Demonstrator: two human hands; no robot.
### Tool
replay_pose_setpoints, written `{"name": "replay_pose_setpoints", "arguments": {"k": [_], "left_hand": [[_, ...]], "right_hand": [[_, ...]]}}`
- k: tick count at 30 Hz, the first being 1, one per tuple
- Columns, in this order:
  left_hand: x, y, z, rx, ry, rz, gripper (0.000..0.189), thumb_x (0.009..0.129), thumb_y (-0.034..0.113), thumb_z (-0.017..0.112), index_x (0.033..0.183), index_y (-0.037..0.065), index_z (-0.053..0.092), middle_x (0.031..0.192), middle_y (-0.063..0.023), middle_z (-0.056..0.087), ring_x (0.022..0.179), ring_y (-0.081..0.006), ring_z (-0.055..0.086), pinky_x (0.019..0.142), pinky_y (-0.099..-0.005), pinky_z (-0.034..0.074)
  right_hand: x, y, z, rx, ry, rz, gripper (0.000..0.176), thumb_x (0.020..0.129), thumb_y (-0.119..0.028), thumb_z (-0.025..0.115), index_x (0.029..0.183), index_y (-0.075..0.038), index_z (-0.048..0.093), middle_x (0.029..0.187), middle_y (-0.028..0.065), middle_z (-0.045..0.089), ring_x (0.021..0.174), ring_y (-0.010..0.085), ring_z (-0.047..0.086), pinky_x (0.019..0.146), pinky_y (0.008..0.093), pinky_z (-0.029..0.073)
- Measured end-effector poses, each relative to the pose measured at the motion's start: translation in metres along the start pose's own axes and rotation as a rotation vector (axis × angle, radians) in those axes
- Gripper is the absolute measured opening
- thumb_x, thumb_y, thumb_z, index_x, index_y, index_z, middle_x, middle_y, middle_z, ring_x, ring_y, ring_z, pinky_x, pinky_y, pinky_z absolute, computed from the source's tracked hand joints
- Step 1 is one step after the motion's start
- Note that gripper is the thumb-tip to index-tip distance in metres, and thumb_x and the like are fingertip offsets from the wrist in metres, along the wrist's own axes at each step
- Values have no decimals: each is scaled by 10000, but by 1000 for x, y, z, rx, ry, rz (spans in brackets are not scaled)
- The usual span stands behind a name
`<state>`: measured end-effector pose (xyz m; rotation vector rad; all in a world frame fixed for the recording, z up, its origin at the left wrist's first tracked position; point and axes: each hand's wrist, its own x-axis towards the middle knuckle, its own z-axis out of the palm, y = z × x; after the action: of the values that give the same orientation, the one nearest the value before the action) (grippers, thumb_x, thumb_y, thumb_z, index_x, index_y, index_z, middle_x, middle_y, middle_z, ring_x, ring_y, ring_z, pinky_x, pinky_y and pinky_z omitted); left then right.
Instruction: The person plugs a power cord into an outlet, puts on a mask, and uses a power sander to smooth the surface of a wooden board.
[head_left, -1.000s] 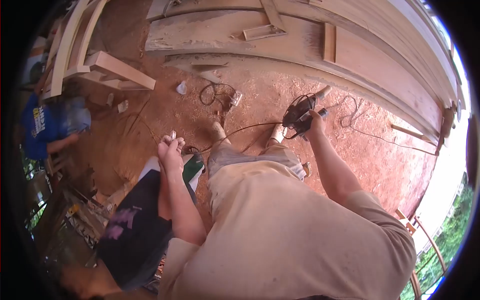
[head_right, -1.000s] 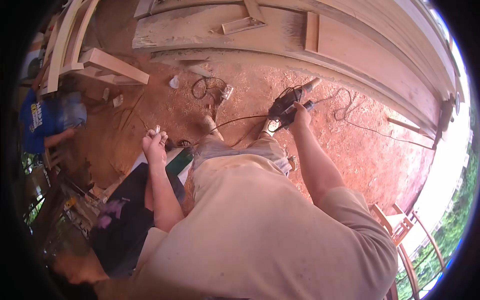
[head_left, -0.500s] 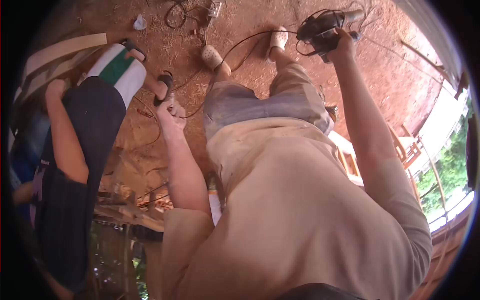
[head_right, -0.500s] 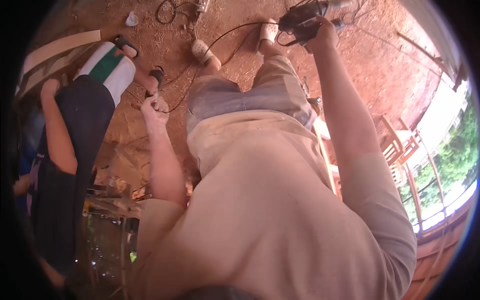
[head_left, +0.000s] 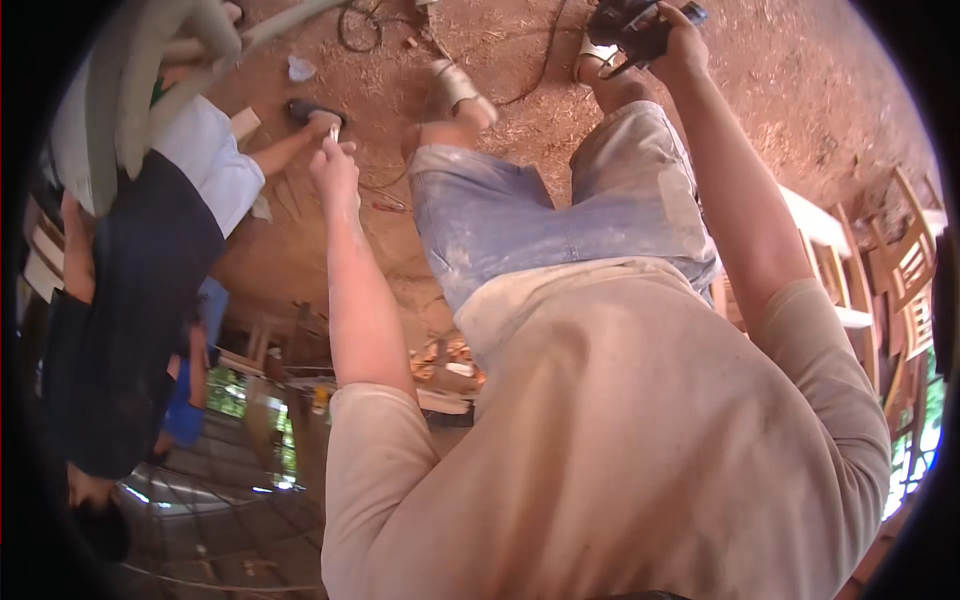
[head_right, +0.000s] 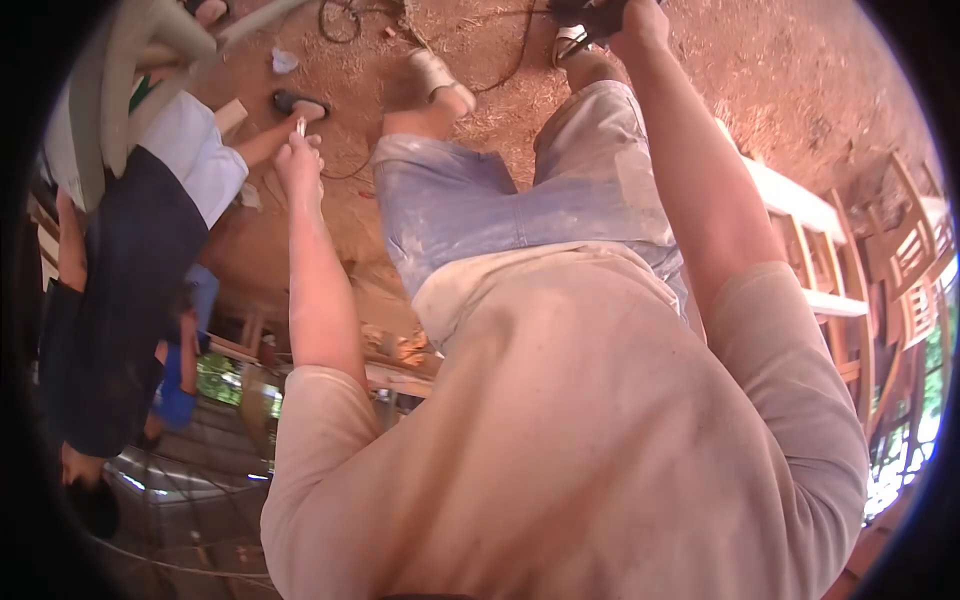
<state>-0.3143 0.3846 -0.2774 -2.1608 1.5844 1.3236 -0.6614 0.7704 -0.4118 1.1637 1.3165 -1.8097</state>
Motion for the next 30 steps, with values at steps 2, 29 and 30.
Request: {"name": "replay_pose_setpoints", "arguments": {"k": [2,29,30], "left_hand": [[27,35,32,392,7,253,443,1057,333,509,798,7,658,699,-85,653,663,-195,610,634,-386,490],[416,111,344,1568,-504,807,483,1052,317,385,1153,-59,672,1261,-306,635,1243,-450,571,1062,-502,420],[416,112,345,1592,-532,788,483,1055,319,382,1160,-54,671,1267,-309,630,1256,-448,562,1065,-503,420]], "right_hand": [[-28,-17,20,-22,228,-55,285,891,-181,756,1086,-23,621,888,100,684,784,279,702,689,445,619],[6,73,64,53,210,-166,347,854,-45,607,1201,-38,616,1013,69,682,857,175,635,733,320,493],[9,72,64,30,238,-149,356,843,-32,616,1199,-38,619,998,62,675,848,167,626,728,315,489]]}}
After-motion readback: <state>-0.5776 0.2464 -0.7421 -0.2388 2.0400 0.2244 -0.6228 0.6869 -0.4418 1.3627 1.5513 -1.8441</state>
